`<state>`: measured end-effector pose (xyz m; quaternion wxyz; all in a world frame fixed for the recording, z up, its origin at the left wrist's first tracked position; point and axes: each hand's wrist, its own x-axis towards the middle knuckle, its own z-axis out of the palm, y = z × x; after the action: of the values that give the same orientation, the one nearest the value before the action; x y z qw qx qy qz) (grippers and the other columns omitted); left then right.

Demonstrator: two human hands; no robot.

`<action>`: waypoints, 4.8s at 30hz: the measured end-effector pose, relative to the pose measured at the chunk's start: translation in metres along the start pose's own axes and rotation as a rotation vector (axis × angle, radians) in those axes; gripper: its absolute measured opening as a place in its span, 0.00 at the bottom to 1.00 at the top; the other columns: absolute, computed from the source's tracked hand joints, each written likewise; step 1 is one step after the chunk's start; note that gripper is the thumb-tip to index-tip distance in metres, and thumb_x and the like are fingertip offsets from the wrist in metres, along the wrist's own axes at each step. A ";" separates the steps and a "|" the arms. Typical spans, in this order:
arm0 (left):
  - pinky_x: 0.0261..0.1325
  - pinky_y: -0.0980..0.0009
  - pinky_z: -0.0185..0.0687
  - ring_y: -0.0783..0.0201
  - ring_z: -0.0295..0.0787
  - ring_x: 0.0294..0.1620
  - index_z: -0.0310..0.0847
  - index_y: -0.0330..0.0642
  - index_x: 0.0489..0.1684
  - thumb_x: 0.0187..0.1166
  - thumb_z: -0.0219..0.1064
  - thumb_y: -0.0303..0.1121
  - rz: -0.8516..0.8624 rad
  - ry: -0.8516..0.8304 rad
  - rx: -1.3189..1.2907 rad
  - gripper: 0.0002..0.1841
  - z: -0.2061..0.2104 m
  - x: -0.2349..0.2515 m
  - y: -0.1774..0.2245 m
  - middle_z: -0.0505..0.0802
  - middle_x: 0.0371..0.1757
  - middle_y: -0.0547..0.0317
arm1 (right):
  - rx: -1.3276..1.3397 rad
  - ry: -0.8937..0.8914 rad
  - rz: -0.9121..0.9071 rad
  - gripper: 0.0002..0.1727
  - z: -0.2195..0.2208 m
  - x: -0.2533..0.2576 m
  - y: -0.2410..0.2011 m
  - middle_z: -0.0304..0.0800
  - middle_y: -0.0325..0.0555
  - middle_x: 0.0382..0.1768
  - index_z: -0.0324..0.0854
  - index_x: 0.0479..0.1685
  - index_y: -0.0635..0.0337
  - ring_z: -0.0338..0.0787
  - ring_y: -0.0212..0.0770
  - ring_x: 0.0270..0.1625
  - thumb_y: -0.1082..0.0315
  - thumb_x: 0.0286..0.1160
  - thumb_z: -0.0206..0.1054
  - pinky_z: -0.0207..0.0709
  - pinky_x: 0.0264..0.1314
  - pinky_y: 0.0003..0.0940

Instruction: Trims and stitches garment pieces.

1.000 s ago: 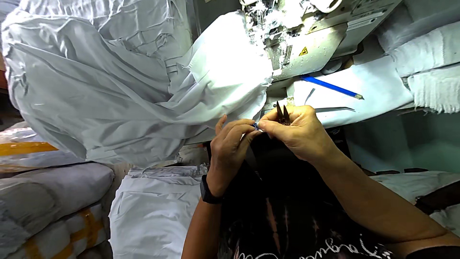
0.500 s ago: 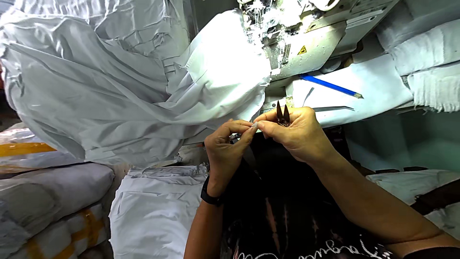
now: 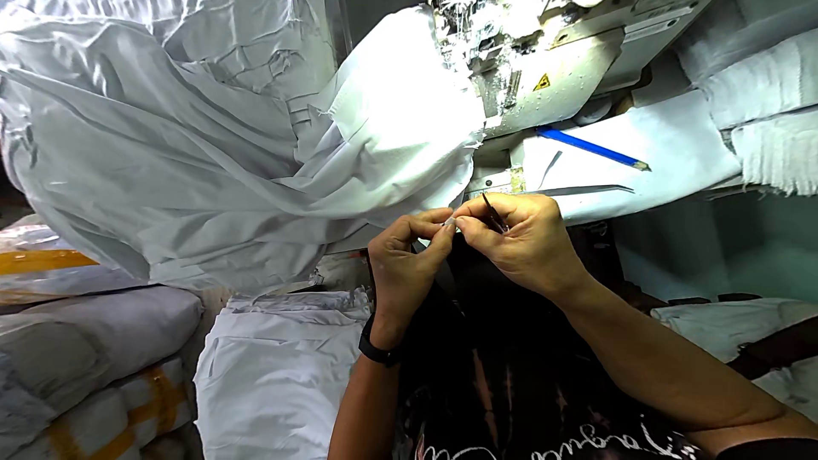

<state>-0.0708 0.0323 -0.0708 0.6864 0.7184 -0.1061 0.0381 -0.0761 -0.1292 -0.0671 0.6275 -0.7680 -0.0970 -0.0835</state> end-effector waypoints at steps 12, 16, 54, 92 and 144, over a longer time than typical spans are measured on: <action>0.40 0.79 0.89 0.75 0.93 0.39 0.85 0.41 0.26 0.66 0.72 0.16 0.050 0.105 0.038 0.08 0.004 -0.002 -0.006 0.96 0.37 0.63 | 0.015 -0.067 0.123 0.06 -0.003 -0.003 0.000 0.80 0.28 0.24 0.86 0.42 0.56 0.73 0.16 0.21 0.63 0.79 0.69 0.65 0.21 0.10; 0.37 0.79 0.88 0.75 0.92 0.37 0.83 0.43 0.24 0.67 0.70 0.17 0.073 0.174 0.009 0.09 0.003 -0.001 -0.008 0.95 0.37 0.64 | 0.122 -0.181 0.210 0.11 -0.007 -0.008 0.008 0.80 0.28 0.30 0.78 0.55 0.51 0.74 0.19 0.23 0.56 0.87 0.60 0.66 0.22 0.14; 0.31 0.80 0.83 0.77 0.85 0.27 0.85 0.41 0.40 0.75 0.73 0.26 -0.180 -0.232 0.024 0.04 -0.023 0.008 -0.007 0.90 0.30 0.66 | 0.379 -0.098 0.180 0.06 -0.019 0.016 0.005 0.85 0.31 0.23 0.89 0.29 0.55 0.73 0.20 0.18 0.75 0.72 0.72 0.66 0.17 0.14; 0.36 0.75 0.92 0.74 0.92 0.29 0.93 0.38 0.41 0.75 0.72 0.20 -0.092 -0.064 -0.135 0.05 -0.009 0.014 0.013 0.96 0.34 0.63 | 0.393 0.056 0.088 0.08 -0.002 0.019 -0.011 0.93 0.35 0.33 0.87 0.24 0.56 0.84 0.22 0.25 0.81 0.57 0.76 0.78 0.23 0.15; 0.66 0.44 0.67 0.58 0.85 0.56 0.82 0.47 0.15 0.63 0.74 0.28 0.230 -0.108 0.773 0.09 0.008 0.122 0.032 0.91 0.46 0.58 | -0.567 0.141 -0.613 0.08 -0.036 0.064 0.037 0.84 0.53 0.43 0.92 0.44 0.59 0.82 0.37 0.37 0.74 0.75 0.66 0.72 0.33 0.25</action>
<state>0.0407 0.0111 -0.0152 0.3504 0.9080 -0.1993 0.1139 -0.0046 -0.1686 -0.0788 0.3425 -0.8383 -0.2511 -0.3420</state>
